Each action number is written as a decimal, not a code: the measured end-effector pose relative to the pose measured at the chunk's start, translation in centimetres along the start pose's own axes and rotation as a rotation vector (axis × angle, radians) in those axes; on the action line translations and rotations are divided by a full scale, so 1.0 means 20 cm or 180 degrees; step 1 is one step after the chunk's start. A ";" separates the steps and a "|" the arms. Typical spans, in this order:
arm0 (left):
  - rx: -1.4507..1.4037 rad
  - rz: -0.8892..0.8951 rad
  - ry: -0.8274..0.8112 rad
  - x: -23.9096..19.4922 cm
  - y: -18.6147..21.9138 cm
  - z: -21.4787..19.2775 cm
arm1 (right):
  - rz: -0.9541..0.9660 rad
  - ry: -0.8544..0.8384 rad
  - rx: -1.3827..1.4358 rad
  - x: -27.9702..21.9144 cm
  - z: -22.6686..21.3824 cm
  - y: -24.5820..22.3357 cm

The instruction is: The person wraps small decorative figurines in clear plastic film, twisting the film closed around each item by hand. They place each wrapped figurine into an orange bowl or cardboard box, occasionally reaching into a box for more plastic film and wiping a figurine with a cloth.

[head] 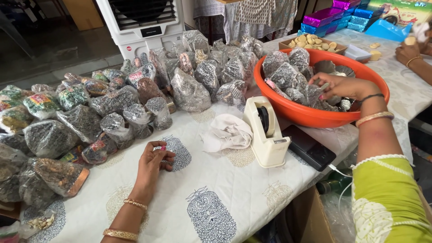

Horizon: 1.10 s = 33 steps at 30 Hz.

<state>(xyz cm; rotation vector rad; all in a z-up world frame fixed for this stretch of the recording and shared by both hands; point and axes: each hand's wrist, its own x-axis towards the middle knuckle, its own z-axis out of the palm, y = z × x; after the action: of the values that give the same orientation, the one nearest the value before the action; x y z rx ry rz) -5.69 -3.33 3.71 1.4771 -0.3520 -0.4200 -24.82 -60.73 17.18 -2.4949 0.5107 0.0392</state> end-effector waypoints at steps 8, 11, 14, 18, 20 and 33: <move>-0.0112 0.0062 -0.0058 0.05 -0.07 -0.03 | -0.0303 0.0005 0.0495 -0.08 -0.02 0.05; -0.0115 0.0077 -0.0052 0.04 -0.07 -0.02 | -0.0128 -0.0065 0.0362 -0.07 0.03 0.03; -0.0100 0.0057 -0.0015 0.04 -0.06 -0.02 | -0.0156 -0.0112 0.0269 -0.01 0.05 0.06; -0.0108 0.0019 -0.0028 0.03 -0.05 -0.01 | -0.0346 -0.0317 0.0031 0.00 0.07 0.04; -0.0105 0.0004 -0.0019 0.03 -0.05 -0.02 | -0.0225 -0.0247 -0.0041 0.02 0.08 0.07; 0.0211 0.0127 0.0220 0.06 -0.08 -0.02 | -0.0537 0.0905 0.0405 -0.04 -0.02 0.10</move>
<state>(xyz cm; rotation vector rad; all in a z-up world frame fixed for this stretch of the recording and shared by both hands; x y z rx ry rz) -4.60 -3.53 2.01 1.5428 -0.3425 -0.3270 -26.38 -62.13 16.67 -2.4200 0.4004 -0.4061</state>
